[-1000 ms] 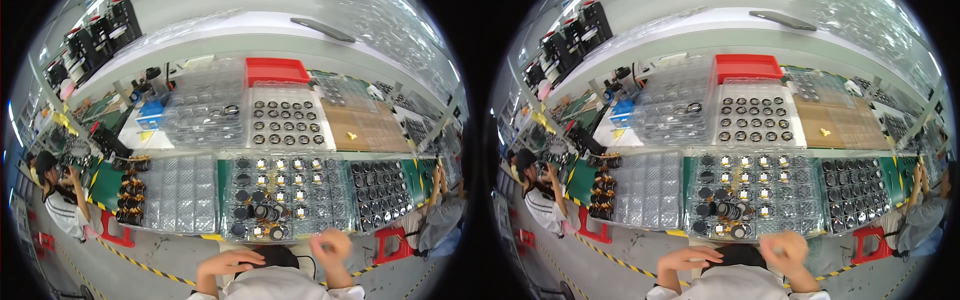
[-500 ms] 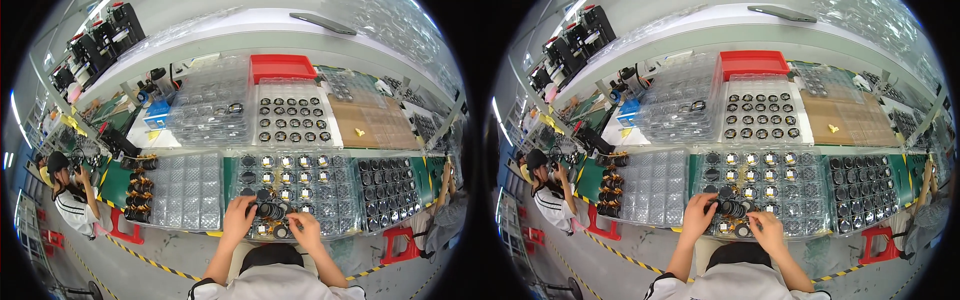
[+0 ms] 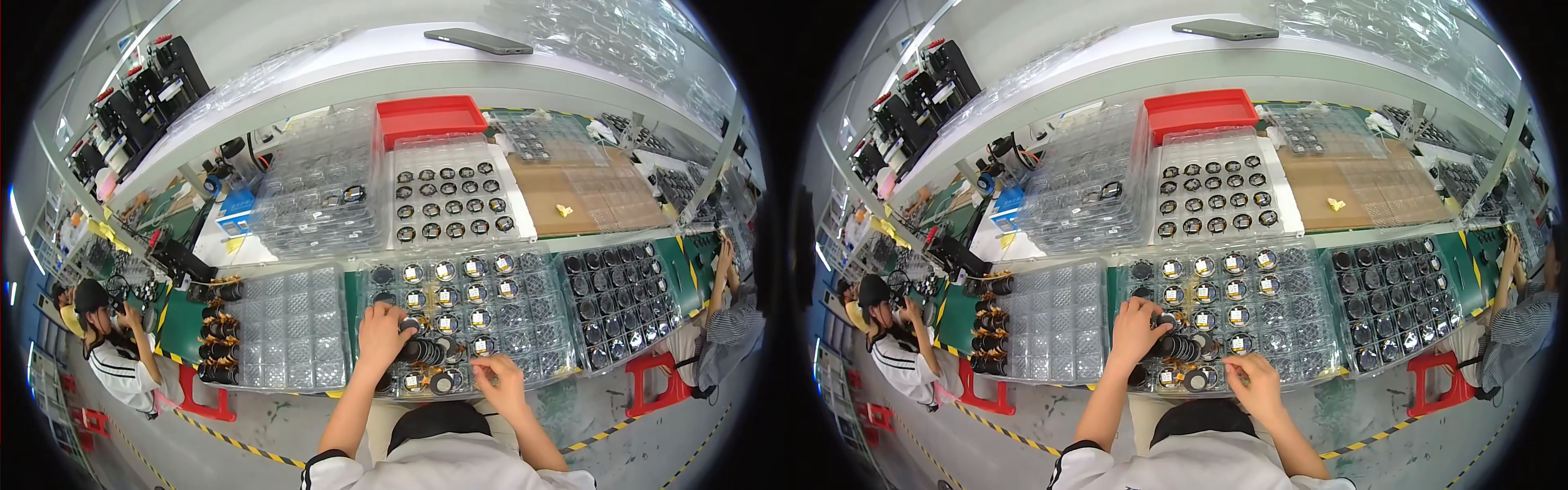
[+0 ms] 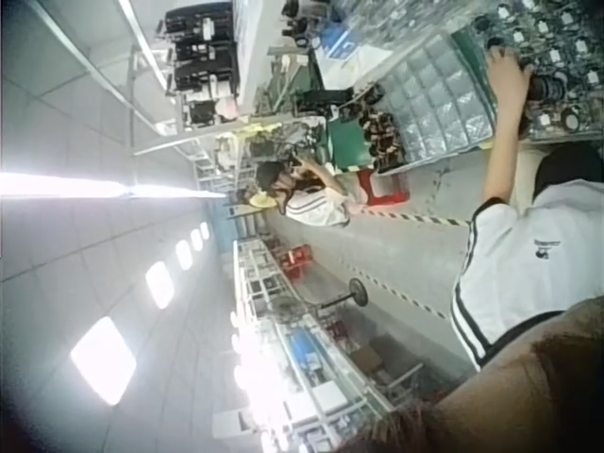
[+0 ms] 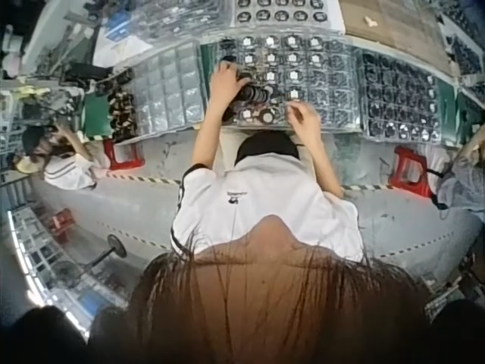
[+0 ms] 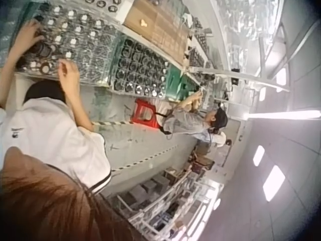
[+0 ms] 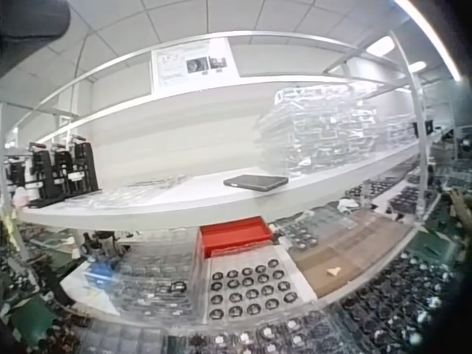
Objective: The person assembles small circular electronic components by hand, placing them into plastic trays.
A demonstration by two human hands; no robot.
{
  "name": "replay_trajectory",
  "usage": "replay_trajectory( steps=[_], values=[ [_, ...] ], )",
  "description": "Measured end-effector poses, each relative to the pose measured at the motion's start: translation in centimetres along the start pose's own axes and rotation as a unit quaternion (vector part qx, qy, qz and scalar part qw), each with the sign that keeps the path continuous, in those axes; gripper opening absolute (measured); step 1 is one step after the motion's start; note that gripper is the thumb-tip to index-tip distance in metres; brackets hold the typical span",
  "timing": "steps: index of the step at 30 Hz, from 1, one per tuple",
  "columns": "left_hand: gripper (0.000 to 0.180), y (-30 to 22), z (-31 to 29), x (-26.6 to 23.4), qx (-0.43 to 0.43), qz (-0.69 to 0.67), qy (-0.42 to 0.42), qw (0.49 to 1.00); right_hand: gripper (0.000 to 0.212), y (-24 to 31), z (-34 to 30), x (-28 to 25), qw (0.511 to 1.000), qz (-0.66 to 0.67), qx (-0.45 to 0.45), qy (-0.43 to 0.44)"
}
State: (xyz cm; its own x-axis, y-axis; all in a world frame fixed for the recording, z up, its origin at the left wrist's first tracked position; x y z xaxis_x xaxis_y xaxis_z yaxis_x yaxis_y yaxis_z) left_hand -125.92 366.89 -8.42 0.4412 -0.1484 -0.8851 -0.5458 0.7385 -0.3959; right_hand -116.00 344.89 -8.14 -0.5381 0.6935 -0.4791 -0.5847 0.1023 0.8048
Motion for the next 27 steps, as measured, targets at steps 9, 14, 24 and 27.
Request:
replay_trajectory(
  steps=[9, 14, 24, 27],
  values=[
    [0.023, -4.2, -2.4, -0.3, -0.089, -0.551, 0.088, 0.825, 0.035, -1.7, -0.3, 4.2, 0.910, 0.392, 0.129, 0.037],
    [0.025, -7.1, -5.3, 2.2, -0.101, -0.621, 0.133, 0.766, 0.030, -1.4, -0.5, 4.7, 0.879, 0.447, 0.169, 0.013],
    [0.021, -7.9, -5.6, 2.4, -0.041, -0.552, 0.157, 0.818, 0.022, -2.4, -1.2, 1.5, 0.890, 0.433, 0.135, -0.043],
    [0.022, -8.7, -2.7, 0.0, 0.063, -0.351, 0.211, 0.910, 0.020, -3.8, -1.3, 0.3, 0.879, 0.448, 0.137, -0.083]
  ],
)
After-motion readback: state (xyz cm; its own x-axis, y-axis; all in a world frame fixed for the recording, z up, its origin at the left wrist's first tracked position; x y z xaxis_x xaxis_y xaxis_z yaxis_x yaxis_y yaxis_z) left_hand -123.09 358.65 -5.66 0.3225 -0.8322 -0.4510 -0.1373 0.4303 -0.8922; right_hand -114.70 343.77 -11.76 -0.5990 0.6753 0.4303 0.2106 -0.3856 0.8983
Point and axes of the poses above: each hand's wrist, its own z-axis towards the middle knuckle, its own x-axis out of the palm, y = z × x, the point moved 9 cm from there along z, towards the middle knuckle, and after that the axes turned 1 degree about -x, right-handed, at the moved point
